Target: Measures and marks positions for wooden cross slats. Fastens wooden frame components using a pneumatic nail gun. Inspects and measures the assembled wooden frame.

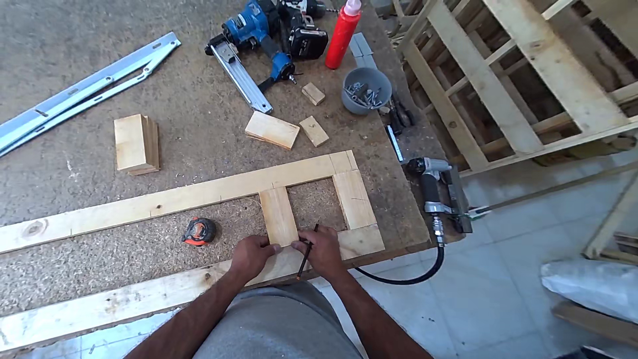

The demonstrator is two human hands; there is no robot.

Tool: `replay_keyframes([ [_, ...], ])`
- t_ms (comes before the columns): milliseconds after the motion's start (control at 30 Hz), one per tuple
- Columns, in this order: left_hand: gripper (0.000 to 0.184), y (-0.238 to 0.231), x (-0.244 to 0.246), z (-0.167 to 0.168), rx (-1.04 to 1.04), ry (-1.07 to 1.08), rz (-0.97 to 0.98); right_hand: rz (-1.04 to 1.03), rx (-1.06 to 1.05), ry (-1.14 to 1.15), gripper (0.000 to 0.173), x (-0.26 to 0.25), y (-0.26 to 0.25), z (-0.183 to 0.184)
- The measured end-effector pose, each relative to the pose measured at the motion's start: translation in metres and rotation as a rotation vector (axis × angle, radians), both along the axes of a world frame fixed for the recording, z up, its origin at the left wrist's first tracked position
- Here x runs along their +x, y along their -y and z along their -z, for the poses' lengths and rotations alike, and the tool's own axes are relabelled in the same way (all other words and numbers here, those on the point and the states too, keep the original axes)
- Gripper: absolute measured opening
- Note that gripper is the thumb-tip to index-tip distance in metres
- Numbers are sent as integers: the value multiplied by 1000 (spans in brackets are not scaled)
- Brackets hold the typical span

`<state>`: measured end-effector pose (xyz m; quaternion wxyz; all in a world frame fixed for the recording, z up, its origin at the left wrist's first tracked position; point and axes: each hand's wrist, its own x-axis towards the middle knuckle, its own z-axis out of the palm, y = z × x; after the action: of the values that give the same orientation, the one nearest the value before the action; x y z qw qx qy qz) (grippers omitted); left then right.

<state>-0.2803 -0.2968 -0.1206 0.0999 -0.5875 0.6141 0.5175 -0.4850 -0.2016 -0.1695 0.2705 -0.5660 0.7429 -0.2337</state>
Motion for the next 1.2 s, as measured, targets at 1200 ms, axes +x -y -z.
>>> replay_keyframes([
  [1200, 57, -20, 3, 8, -532, 247, 462, -176, -104, -321, 52, -8, -2, 15],
])
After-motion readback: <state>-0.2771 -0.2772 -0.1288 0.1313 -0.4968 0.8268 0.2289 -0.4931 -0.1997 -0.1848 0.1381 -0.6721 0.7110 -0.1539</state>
